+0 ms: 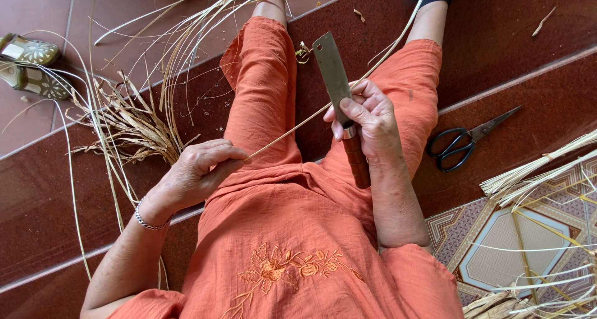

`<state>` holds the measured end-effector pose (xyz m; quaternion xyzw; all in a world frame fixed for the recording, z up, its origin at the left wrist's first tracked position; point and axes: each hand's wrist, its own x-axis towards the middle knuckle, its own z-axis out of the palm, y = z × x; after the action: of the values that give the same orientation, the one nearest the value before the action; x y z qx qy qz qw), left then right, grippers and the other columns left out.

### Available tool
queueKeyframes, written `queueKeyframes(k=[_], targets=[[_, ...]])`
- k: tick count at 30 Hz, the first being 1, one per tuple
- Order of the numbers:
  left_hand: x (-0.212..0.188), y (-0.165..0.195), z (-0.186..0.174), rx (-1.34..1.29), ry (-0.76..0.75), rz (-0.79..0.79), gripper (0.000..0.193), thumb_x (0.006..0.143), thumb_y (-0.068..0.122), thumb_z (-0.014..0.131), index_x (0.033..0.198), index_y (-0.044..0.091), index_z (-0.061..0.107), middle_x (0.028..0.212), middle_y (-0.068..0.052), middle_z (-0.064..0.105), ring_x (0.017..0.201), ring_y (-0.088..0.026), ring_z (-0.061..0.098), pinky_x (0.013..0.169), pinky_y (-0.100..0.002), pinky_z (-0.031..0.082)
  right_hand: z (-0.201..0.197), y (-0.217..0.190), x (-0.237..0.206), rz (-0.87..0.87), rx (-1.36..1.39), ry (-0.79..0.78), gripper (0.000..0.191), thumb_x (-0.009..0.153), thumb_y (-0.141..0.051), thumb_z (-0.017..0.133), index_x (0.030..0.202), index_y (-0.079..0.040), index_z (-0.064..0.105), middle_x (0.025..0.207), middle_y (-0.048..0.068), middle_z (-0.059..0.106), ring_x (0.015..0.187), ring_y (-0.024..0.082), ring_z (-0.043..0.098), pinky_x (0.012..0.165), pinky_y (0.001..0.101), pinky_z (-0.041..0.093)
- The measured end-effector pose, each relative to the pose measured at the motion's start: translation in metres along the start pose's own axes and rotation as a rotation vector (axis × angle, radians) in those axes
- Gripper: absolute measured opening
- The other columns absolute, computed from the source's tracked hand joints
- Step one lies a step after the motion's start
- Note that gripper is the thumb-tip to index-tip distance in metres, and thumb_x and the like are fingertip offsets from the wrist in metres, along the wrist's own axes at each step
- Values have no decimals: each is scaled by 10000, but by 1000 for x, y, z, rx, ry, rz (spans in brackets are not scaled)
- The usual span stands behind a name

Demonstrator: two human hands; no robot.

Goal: The person sits on a tiled floor and uses a small knife to shave thin strips of bamboo or palm fiber. They hold the strip with one hand and draw the knife along it repeatedly to thin it down, occasionally adjusting the strip's position.

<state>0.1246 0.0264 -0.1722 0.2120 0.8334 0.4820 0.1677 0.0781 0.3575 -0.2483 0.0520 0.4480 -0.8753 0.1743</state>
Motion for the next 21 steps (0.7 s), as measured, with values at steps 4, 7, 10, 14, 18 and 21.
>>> queueKeyframes(k=[4,7,10,14,18,21], targets=[[-5,-5,-4,7,-6,2,92,921,47,704,1009,25,694,843,-96,699,739,-222,682,635,-337,531,-6,-4,2,-5,-11,28,152,1044,-38,618,1157,-4,522,927,242,719,616,223,664,575,293,560],[-11,-9,-7,1,-25,-21,107,920,72,707,1017,27,703,839,-91,700,746,-217,680,649,-327,539,-12,-11,5,-40,45,47,150,1051,-42,618,1161,3,525,931,244,718,629,225,667,573,297,559],[-13,-15,-8,-39,-31,-75,110,932,89,695,1027,39,717,863,-62,734,765,-174,709,652,-308,565,-13,-14,8,-54,9,24,155,1053,-37,611,1179,11,535,963,240,716,631,220,666,577,291,556],[-8,-20,-7,-25,-67,-181,143,946,109,681,1074,57,718,828,-59,747,674,-165,678,573,-303,542,-2,-10,12,-87,5,46,164,1055,-46,603,1183,-11,506,939,228,721,641,206,678,570,291,576],[8,-16,12,-102,-94,-178,230,958,146,666,1173,64,683,789,-56,758,579,-140,668,499,-279,530,17,1,3,-107,-151,60,146,1069,-62,586,1174,-12,499,938,204,730,650,179,680,566,270,581],[26,-10,30,-59,-44,-110,235,962,152,680,1173,49,669,790,-76,753,575,-137,695,503,-286,538,32,14,-4,-78,-164,19,133,1067,-73,574,1161,-27,492,943,185,736,653,156,680,569,256,578]])
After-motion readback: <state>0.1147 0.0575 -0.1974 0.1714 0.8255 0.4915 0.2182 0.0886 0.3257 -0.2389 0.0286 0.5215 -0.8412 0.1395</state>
